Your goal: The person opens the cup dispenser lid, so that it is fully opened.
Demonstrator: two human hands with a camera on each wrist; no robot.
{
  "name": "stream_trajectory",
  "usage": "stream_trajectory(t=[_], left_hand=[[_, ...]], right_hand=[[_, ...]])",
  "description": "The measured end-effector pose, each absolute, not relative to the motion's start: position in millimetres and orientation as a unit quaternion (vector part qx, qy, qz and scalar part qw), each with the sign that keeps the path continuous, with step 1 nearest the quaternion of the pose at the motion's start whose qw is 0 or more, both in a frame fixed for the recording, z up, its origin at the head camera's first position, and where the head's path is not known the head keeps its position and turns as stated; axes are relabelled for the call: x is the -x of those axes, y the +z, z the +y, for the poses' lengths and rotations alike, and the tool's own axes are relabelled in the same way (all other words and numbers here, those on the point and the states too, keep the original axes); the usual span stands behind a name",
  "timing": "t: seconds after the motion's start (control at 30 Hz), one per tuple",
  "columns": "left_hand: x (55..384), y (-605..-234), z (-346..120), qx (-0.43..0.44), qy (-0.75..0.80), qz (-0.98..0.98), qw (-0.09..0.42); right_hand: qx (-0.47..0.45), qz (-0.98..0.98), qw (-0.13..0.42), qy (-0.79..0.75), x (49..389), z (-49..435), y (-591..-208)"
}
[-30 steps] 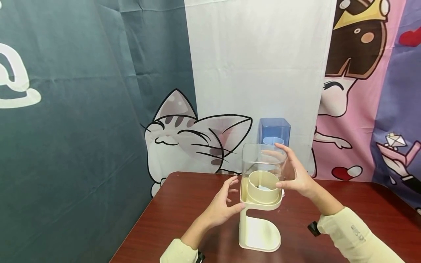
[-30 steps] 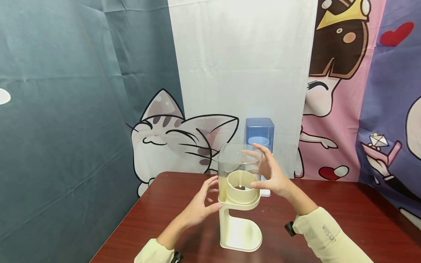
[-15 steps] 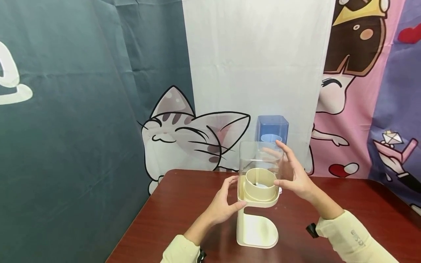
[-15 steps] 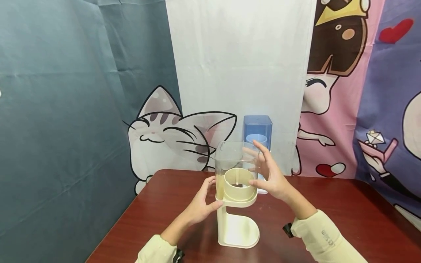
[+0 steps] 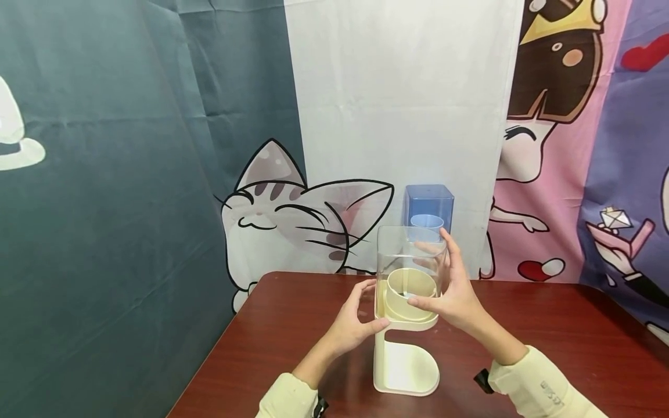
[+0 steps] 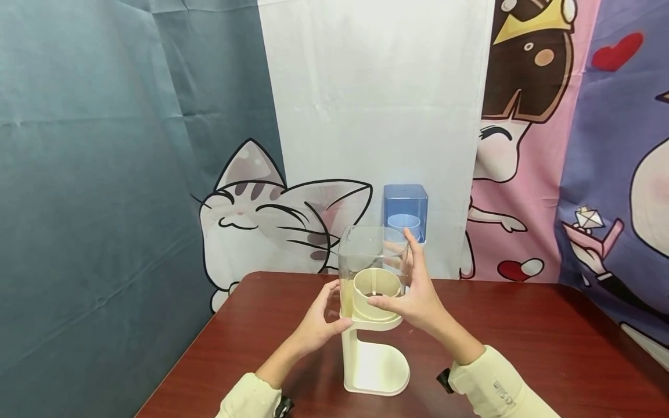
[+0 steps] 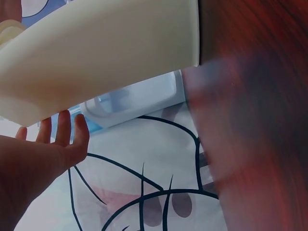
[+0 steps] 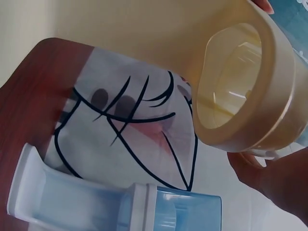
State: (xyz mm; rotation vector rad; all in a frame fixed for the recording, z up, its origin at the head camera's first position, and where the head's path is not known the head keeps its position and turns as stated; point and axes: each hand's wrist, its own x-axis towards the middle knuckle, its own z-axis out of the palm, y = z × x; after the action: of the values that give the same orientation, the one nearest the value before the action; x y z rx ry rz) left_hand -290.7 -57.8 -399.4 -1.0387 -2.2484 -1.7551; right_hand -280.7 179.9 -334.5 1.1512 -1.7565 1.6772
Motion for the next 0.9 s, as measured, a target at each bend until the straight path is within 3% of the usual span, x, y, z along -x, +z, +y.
stream_trajectory(t=[0.9], left_hand=[[298.5, -406.1, -53.3, 0.342, -0.592, -0.727, 0.059]], right_hand=[[-0.425, -0.627, 0.236, 0.608, 286.6, 178.0, -330.8]])
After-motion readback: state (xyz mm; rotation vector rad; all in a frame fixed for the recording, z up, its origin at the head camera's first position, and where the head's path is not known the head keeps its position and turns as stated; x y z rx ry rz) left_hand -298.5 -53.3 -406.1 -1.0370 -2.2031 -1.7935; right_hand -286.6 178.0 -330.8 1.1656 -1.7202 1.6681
